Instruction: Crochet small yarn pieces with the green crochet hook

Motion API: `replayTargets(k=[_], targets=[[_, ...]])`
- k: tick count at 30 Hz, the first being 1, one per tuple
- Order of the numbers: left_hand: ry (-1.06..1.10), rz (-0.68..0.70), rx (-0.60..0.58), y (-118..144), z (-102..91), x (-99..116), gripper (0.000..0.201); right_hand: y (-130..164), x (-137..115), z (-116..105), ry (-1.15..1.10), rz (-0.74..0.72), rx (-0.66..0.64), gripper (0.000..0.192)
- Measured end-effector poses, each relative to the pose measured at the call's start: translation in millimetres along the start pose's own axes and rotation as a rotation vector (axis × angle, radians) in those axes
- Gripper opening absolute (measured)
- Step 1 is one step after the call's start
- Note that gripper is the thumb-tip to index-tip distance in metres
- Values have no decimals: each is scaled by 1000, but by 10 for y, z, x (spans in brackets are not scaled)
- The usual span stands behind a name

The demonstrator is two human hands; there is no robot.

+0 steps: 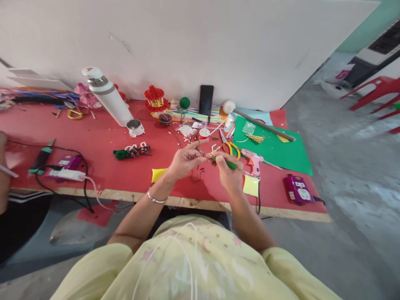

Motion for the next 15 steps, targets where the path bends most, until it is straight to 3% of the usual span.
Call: replayTargets(k=[3, 6, 10, 15], targets=[[-65, 25, 2, -10, -1, 9, 23, -8, 50, 15, -60, 73, 51, 31], [-298, 115, 91, -8, -5, 22, 24, -13, 80, 32, 2, 85, 76, 32], [-520, 200, 191, 19, 72, 12, 19, 29, 2, 91, 208, -132, 66, 24], [-361, 135, 265, 14, 108, 7, 20, 140, -70, 151, 324, -427, 101, 19]])
Point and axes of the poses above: each hand's wrist, its own y-axis away from the middle knuckle, its own z-axis out of the palm, x = y × z, the point moved 4 cm from there along -y, towards the middle knuckle, and after that the axes turned 4 degrees about x, right-handed, at the moved point
